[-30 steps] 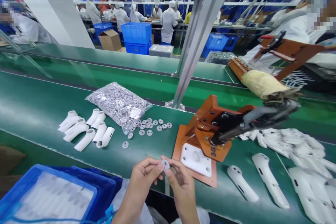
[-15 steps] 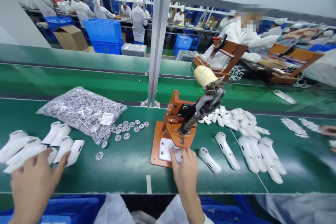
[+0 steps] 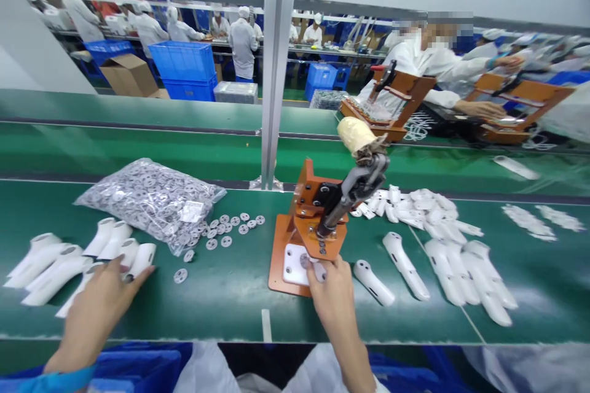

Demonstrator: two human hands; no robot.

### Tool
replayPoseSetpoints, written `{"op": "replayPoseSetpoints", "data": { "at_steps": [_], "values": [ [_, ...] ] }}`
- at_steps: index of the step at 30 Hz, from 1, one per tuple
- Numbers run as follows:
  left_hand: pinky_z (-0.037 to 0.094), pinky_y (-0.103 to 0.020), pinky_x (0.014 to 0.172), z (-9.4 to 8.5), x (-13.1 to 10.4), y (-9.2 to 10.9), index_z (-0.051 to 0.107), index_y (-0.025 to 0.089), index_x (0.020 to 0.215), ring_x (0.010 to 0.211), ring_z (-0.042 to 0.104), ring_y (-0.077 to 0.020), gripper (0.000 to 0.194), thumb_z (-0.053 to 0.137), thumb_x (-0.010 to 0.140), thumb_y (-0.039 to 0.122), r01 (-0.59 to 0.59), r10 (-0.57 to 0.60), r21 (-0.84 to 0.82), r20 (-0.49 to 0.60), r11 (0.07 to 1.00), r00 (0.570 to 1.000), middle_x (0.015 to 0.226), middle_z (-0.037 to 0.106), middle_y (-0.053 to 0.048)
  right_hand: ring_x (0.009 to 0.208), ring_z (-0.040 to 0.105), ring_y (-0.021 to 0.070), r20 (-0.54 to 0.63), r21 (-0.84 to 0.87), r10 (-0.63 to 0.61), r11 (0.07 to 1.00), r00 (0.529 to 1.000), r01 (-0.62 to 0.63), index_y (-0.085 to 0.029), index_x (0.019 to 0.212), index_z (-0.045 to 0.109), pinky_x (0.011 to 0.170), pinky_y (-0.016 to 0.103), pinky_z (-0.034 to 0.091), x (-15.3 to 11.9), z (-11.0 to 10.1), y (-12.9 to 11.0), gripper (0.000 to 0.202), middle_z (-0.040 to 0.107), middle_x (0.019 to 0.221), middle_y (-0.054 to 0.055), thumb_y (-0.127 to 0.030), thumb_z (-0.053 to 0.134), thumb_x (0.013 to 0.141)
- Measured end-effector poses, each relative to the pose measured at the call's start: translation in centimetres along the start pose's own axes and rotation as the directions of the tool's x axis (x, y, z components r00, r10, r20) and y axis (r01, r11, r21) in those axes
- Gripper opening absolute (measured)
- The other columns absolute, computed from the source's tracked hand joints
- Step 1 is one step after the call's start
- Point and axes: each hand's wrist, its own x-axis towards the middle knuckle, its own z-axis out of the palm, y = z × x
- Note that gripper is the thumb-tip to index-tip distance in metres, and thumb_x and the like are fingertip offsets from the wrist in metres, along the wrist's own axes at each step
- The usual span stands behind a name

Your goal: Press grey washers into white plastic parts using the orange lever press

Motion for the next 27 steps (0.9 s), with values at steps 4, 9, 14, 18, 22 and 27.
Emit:
{"op": "replayPoseSetpoints", "data": {
  "at_steps": [4,9,14,18,22,27],
  "values": [
    [0.053,-0.048,0.087,-0.6,-0.6,-0.2,0.065,0.01,0.115,0.107,0.067,-0.0412,0.057,0.043,0.088,0.055,-0.041,0.038,0.063,0.046,0.997,0.998,0.115,0.07,-0.021,0.082,0.056,0.0312,0.009,-0.036,0.006,0.999,1.0,-0.006,-0.017,0.086,0.077,0.075,0.043,0.047,0.5,0.4,0.8,0.049,0.066,0.093,0.016,-0.054,0.047,0.097],
    [0.058,-0.042,0.08,-2.1,-5.1,3.0,0.058,0.019,0.137,0.093,0.072,-0.0326,0.075,0.059,0.079,0.067,0.094,-0.034,-0.507,0.126,0.857,0.991,0.121,0.07,-0.014,0.084,0.058,0.0319,0.121,0.003,0.019,1.0,0.992,-0.019,-0.018,0.088,0.076,0.074,0.041,0.045,1.5,-0.2,0.5,0.035,0.07,0.098,0.016,-0.042,0.052,0.093],
    [0.053,-0.028,0.063,1.2,-12.1,11.6,0.037,0.023,0.154,0.074,0.068,-0.0192,0.086,0.074,0.083,0.054,0.562,0.346,-0.816,0.571,0.135,0.745,0.106,0.075,-0.008,0.085,0.061,0.0295,0.163,0.007,0.023,1.0,0.986,-0.024,-0.02,0.089,0.073,0.076,0.039,0.047,2.1,-1.5,0.1,0.025,0.071,0.094,0.011,-0.036,0.054,0.091],
    [0.049,-0.027,0.064,4.9,-15.0,16.9,0.039,0.017,0.151,0.073,0.067,-0.0179,0.086,0.076,0.082,0.054,0.747,0.543,-0.665,0.632,0.013,0.553,0.093,0.073,-0.008,0.081,0.061,0.0279,0.127,0.021,0.061,0.998,0.99,-0.065,-0.019,0.093,0.07,0.073,0.038,0.047,0.9,-2.6,0.1,0.031,0.066,0.086,0.01,-0.037,0.046,0.096],
    [0.048,-0.028,0.064,6.2,-16.0,18.9,0.03,0.018,0.153,0.071,0.068,-0.0182,0.098,0.08,0.077,0.056,0.786,0.605,-0.618,0.622,-0.012,0.497,0.106,0.071,-0.011,0.086,0.061,0.0266,0.147,0.134,0.097,0.984,0.984,-0.117,-0.02,0.097,0.07,0.076,0.037,0.048,-0.4,-3.1,0.0,0.032,0.065,0.091,0.009,-0.038,0.044,0.101],
    [0.048,-0.029,0.062,6.3,-16.4,18.2,0.03,0.023,0.153,0.07,0.064,-0.0165,0.073,0.06,0.094,0.054,0.81,0.653,-0.584,0.594,-0.052,0.47,0.111,0.067,-0.01,0.093,0.061,0.0285,0.258,0.043,0.041,0.998,0.965,-0.054,-0.018,0.095,0.074,0.083,0.04,0.05,1.1,-2.8,0.1,0.023,0.065,0.096,0.011,-0.022,0.051,0.096]
  ]
}}
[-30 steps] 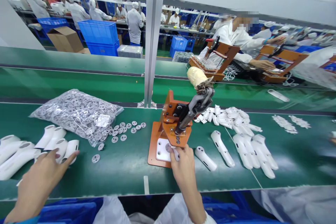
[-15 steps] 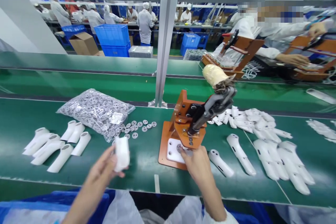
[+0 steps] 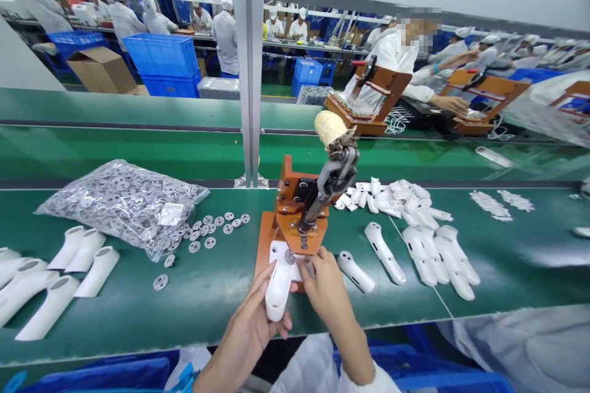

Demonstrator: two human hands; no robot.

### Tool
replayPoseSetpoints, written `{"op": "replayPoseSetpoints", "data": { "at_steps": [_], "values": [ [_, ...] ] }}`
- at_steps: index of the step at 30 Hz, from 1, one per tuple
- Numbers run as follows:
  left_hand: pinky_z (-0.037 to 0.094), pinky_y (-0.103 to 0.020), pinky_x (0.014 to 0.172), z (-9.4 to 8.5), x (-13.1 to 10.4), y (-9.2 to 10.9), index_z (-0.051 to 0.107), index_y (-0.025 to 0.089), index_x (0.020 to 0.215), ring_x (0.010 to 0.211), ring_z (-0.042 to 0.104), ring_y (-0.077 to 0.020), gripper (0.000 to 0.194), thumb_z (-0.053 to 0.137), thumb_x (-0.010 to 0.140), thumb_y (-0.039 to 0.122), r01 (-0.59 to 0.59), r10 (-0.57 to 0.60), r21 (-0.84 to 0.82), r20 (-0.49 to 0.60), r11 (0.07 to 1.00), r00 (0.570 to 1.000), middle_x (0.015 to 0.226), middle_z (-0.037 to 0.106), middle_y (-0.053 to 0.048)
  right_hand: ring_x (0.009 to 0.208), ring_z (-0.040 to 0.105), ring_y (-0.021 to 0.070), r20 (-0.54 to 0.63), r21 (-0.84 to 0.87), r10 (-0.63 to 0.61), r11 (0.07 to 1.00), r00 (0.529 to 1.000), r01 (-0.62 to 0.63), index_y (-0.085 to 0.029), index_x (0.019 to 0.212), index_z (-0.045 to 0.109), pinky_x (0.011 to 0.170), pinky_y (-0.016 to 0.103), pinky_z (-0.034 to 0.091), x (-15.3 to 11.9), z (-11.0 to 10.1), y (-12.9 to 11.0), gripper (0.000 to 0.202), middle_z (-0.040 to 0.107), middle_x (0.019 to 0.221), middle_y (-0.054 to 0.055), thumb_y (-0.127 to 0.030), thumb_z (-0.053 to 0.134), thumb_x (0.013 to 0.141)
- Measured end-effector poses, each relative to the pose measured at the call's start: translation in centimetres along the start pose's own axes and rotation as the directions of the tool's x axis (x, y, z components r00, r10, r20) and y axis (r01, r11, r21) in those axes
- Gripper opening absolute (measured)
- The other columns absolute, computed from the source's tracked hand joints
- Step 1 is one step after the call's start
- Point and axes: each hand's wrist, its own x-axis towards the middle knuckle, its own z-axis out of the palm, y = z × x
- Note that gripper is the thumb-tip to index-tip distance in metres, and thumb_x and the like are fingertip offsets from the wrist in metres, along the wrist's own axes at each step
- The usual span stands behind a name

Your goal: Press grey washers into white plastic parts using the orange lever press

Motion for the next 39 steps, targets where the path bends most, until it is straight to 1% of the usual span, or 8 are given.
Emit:
{"op": "replayPoseSetpoints", "data": {
  "at_steps": [5,10,12,16,20,26,31,39],
  "values": [
    [0.043,-0.026,0.059,-1.0,-1.4,0.2,0.041,0.026,0.147,0.065,0.056,-0.0106,0.06,0.058,0.096,0.053,-0.052,0.057,0.138,-0.035,0.989,0.998,0.114,0.062,-0.009,0.102,0.061,0.0281,0.078,0.018,-0.076,0.997,0.994,0.075,-0.021,0.101,0.075,0.092,0.039,0.05,1.8,-0.3,0.1,0.025,0.068,0.111,0.009,-0.01,0.057,0.088],
    [0.046,-0.03,0.068,-1.5,-2.3,0.2,0.002,0.041,0.158,0.072,0.058,-0.0126,0.096,0.068,0.09,0.054,-0.047,0.062,0.437,-0.02,0.898,0.998,0.114,0.059,-0.006,0.103,0.062,0.0276,0.095,0.008,-0.066,0.998,0.993,0.065,-0.019,0.101,0.074,0.092,0.037,0.05,2.0,-0.5,-0.3,0.026,0.068,0.113,0.011,-0.009,0.053,0.089],
    [0.047,-0.032,0.074,-1.6,-2.3,0.2,-0.002,0.041,0.159,0.079,0.058,-0.0151,0.1,0.069,0.089,0.055,-0.039,0.028,0.505,0.029,0.862,0.999,0.117,0.056,-0.007,0.103,0.063,0.0272,0.087,-0.01,-0.039,0.999,0.995,0.04,-0.017,0.105,0.073,0.089,0.035,0.049,2.0,-0.6,-0.6,0.028,0.068,0.111,0.012,-0.008,0.051,0.09],
    [0.046,-0.036,0.088,-1.6,-2.2,0.1,0.007,0.037,0.157,0.087,0.057,-0.0172,0.088,0.063,0.092,0.057,-0.018,-0.035,0.58,0.081,0.814,0.996,0.121,0.054,-0.007,0.102,0.065,0.0278,0.099,-0.059,0.005,0.998,0.995,0.001,-0.017,0.102,0.073,0.085,0.032,0.048,2.1,-0.9,-1.2,0.023,0.069,0.107,0.011,-0.011,0.055,0.089],
    [0.042,-0.041,0.098,-1.4,-2.1,0.2,0.012,0.031,0.147,0.097,0.057,-0.0214,0.068,0.052,0.097,0.055,-0.028,0.029,0.73,0.011,0.683,1.0,0.123,0.057,-0.009,0.104,0.065,0.0293,0.143,-0.105,0.017,0.994,0.99,-0.002,-0.019,0.104,0.074,0.085,0.033,0.047,2.3,-1.2,-1.2,0.019,0.07,0.109,0.011,-0.016,0.062,0.089],
    [0.042,-0.034,0.085,-1.5,-2.0,2.1,0.041,0.032,0.134,0.089,0.055,-0.0217,0.046,0.057,0.095,0.05,-0.013,0.061,0.87,-0.02,0.493,0.998,0.107,0.065,-0.002,0.096,0.067,0.0297,0.195,-0.164,0.045,0.986,0.98,-0.012,-0.017,0.101,0.073,0.077,0.032,0.045,2.4,-1.7,-1.0,0.014,0.07,0.103,0.012,-0.022,0.064,0.091],
    [0.042,-0.03,0.093,-1.9,-2.0,3.1,0.058,0.036,0.131,0.107,0.057,-0.0216,0.037,0.06,0.095,0.048,-0.115,0.096,0.863,0.077,0.492,0.992,0.126,0.059,0.0,0.094,0.067,0.0266,0.232,-0.167,0.029,0.986,0.972,0.011,-0.019,0.101,0.074,0.077,0.03,0.044,2.5,-2.2,-1.0,0.017,0.071,0.103,0.01,-0.02,0.058,0.094],
    [0.041,-0.029,0.086,-2.4,-2.0,3.2,0.06,0.037,0.132,0.097,0.054,-0.02,0.039,0.062,0.094,0.046,-0.099,0.09,0.891,0.066,0.442,0.994,0.117,0.061,0.001,0.104,0.066,0.027,0.262,-0.179,0.003,0.983,0.965,0.046,-0.017,0.108,0.071,0.084,0.03,0.045,2.3,-2.4,-0.9,0.021,0.07,0.112,0.011,-0.016,0.055,0.093]
  ]
}}
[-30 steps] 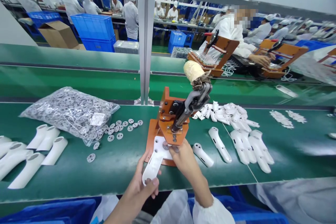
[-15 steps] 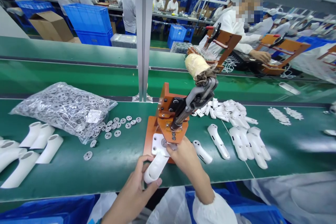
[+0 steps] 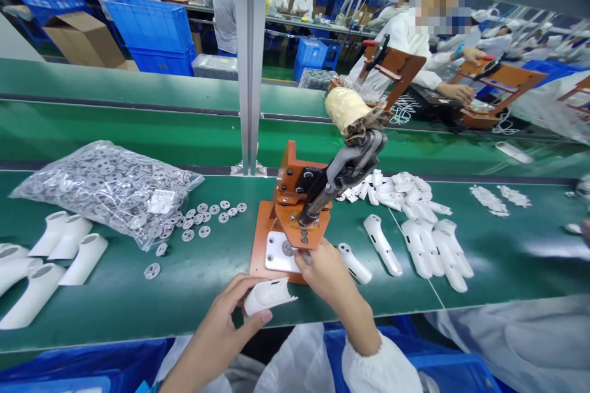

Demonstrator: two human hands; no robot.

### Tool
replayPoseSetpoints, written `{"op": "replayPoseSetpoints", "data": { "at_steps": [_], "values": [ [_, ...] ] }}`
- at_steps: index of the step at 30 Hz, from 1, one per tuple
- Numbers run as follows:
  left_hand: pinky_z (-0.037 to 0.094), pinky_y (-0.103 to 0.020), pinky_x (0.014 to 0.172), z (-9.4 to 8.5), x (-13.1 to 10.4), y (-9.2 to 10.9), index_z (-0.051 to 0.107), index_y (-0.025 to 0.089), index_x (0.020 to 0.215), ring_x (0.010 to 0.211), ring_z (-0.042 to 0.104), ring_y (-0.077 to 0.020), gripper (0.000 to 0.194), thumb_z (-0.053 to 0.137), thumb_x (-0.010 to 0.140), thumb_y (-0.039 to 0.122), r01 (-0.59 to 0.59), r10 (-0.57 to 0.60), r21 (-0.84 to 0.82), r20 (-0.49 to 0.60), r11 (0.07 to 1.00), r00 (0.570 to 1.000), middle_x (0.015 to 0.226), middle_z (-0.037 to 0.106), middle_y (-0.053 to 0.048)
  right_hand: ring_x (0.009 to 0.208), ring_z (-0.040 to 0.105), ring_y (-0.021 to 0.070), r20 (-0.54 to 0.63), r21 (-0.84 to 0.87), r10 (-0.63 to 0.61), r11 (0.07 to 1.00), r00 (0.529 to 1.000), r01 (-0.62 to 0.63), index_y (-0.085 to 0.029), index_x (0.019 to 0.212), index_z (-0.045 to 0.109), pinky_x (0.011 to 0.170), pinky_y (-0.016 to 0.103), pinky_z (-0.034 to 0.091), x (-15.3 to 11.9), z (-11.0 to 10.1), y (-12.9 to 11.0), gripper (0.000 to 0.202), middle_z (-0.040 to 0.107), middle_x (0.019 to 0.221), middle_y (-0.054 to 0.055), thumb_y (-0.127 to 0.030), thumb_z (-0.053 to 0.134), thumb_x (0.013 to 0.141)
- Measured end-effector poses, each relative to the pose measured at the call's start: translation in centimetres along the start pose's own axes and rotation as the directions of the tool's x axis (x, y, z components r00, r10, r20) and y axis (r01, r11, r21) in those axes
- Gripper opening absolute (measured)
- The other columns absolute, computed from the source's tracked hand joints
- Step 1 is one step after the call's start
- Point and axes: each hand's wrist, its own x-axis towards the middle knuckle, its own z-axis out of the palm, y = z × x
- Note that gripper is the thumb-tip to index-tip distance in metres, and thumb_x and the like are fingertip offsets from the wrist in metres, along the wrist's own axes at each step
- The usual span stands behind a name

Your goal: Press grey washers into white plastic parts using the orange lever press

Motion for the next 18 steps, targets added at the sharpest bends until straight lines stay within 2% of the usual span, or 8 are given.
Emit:
{"op": "replayPoseSetpoints", "data": {
  "at_steps": [5,9,18],
  "values": [
    [0.041,-0.03,0.081,0.08,0.01,0.24,0.061,0.037,0.131,0.091,0.051,-0.0203,0.038,0.06,0.095,0.048,0.015,-0.014,0.029,-0.012,0.999,1.0,0.111,0.062,0.0,0.108,0.066,0.0278,0.021,-0.019,-0.011,1.0,1.0,0.012,-0.018,0.111,0.071,0.087,0.031,0.046,0.12,0.06,-0.23,0.023,0.069,0.118,0.012,-0.018,0.055,0.095],
    [0.043,-0.031,0.083,0.09,-0.03,0.51,0.06,0.035,0.134,0.093,0.053,-0.0212,0.042,0.06,0.095,0.05,0.014,-0.014,0.017,-0.013,1.0,1.0,0.117,0.063,-0.002,0.109,0.066,0.0298,0.028,-0.038,-0.017,0.999,0.999,0.018,-0.017,0.115,0.071,0.087,0.033,0.047,0.07,-0.03,-0.31,0.025,0.069,0.119,0.014,-0.022,0.054,0.097],
    [0.044,-0.031,0.082,0.09,-0.1,0.04,0.063,0.034,0.13,0.092,0.055,-0.022,0.039,0.059,0.094,0.051,0.025,-0.024,0.027,-0.033,0.999,0.999,0.113,0.063,-0.003,0.111,0.064,0.0278,0.015,-0.06,-0.112,0.992,0.994,0.112,-0.017,0.12,0.069,0.092,0.033,0.048,-0.15,0.17,0.11,0.031,0.067,0.122,0.013,-0.014,0.049,0.097]
  ]
}}
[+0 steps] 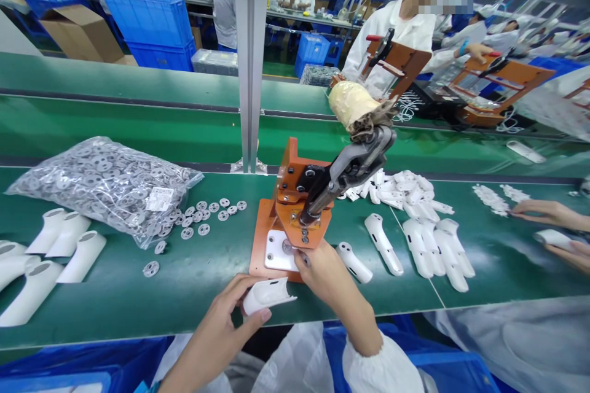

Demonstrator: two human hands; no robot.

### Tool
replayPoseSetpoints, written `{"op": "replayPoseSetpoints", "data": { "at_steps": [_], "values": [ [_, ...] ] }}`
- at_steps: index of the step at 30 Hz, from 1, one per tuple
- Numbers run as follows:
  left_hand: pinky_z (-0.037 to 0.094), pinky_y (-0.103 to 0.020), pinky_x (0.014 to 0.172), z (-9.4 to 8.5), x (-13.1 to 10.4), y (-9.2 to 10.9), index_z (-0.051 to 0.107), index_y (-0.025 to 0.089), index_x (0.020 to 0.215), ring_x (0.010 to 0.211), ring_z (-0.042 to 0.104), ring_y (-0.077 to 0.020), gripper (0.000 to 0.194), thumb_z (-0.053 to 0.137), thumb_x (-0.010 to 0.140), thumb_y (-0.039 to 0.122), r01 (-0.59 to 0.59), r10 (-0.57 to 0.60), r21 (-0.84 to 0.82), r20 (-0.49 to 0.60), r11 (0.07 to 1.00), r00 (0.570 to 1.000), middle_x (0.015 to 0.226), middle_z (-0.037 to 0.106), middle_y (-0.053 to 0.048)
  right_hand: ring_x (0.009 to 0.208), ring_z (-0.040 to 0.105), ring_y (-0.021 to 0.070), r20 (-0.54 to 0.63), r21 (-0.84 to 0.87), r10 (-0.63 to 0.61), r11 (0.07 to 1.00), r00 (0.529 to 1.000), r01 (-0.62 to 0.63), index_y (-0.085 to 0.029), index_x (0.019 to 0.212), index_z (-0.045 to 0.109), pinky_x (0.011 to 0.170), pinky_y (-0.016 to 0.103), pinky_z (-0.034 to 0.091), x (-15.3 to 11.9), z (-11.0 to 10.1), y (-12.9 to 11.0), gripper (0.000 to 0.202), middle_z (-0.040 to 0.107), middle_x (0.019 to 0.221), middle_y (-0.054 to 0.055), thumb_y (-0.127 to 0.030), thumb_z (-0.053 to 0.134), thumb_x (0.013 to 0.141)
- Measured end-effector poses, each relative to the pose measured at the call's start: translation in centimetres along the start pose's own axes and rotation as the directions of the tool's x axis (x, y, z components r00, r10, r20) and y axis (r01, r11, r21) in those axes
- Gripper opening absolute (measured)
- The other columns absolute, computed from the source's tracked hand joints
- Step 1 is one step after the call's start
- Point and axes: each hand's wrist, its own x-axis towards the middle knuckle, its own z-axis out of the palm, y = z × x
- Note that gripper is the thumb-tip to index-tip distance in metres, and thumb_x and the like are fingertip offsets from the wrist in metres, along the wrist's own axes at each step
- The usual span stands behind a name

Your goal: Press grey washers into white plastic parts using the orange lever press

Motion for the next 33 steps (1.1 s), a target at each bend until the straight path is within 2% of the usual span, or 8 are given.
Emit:
{"op": "replayPoseSetpoints", "data": {
  "at_steps": [7,13,18,22,25,30,33],
  "values": [
    [0.043,-0.03,0.081,0.0,-0.2,-0.1,0.06,0.034,0.132,0.09,0.054,-0.0203,0.04,0.057,0.095,0.051,0.011,-0.011,-0.019,0.017,1.0,1.0,0.113,0.062,-0.002,0.109,0.064,0.03,0.017,-0.049,0.026,0.999,1.0,-0.025,-0.017,0.119,0.07,0.089,0.035,0.049,-0.2,-0.2,-0.2,0.03,0.068,0.118,0.013,-0.015,0.05,0.096],
    [0.043,-0.03,0.081,0.1,-0.1,-0.1,0.06,0.032,0.129,0.089,0.053,-0.0203,0.039,0.058,0.095,0.052,0.009,-0.009,-0.008,0.014,1.0,1.0,0.111,0.061,-0.002,0.103,0.066,0.0276,-0.04,0.06,0.029,0.998,0.999,-0.027,-0.017,0.11,0.071,0.085,0.032,0.049,0.0,0.2,0.2,0.023,0.07,0.111,0.011,-0.016,0.054,0.094],
    [0.044,-0.032,0.087,0.3,-0.1,-0.4,0.054,0.034,0.129,0.099,0.056,-0.0222,0.041,0.061,0.093,0.052,0.068,-0.068,-0.071,0.004,0.995,0.998,0.126,0.061,-0.002,0.105,0.066,0.026,-0.051,0.105,0.019,0.994,0.999,-0.013,-0.02,0.113,0.07,0.084,0.031,0.049,0.2,0.3,0.7,0.026,0.068,0.119,0.01,-0.016,0.053,0.095],
    [0.044,-0.036,0.089,0.4,-0.1,-0.8,0.053,0.029,0.124,0.1,0.059,-0.0246,0.042,0.062,0.091,0.054,0.114,-0.114,-0.06,0.001,0.992,0.993,0.109,0.065,-0.003,0.101,0.066,0.0275,-0.055,0.047,0.034,0.998,0.998,-0.032,-0.019,0.11,0.071,0.082,0.033,0.049,-0.3,0.1,0.3,0.025,0.069,0.112,0.011,-0.017,0.052,0.095],
    [0.044,-0.037,0.092,0.4,-0.2,-1.0,0.053,0.028,0.125,0.102,0.059,-0.0259,0.043,0.061,0.091,0.054,0.108,-0.108,-0.049,-0.003,0.993,0.994,0.109,0.066,-0.004,0.098,0.065,0.0286,-0.088,-0.037,0.018,0.999,0.996,-0.021,-0.017,0.108,0.072,0.08,0.035,0.049,-0.8,0.0,-0.3,0.025,0.069,0.106,0.012,-0.019,0.051,0.096],
    [0.044,-0.038,0.095,0.5,-0.2,-1.1,0.054,0.027,0.124,0.104,0.059,-0.0264,0.044,0.061,0.091,0.056,0.113,-0.114,-0.055,-0.007,0.992,0.993,0.105,0.065,-0.005,0.1,0.064,0.0293,-0.142,-0.072,-0.038,0.997,0.989,0.028,-0.016,0.114,0.072,0.083,0.036,0.051,-0.9,0.3,-0.1,0.028,0.067,0.109,0.015,-0.018,0.049,0.097],
    [0.045,-0.038,0.094,0.5,-0.2,-0.9,0.054,0.027,0.124,0.103,0.059,-0.026,0.043,0.061,0.091,0.055,0.122,-0.122,-0.057,-0.002,0.991,0.992,0.103,0.064,-0.004,0.103,0.064,0.0287,-0.123,-0.044,-0.057,0.998,0.991,0.052,-0.017,0.119,0.07,0.085,0.036,0.051,-0.4,0.6,0.6,0.029,0.067,0.115,0.015,-0.019,0.052,0.097]
  ]
}}
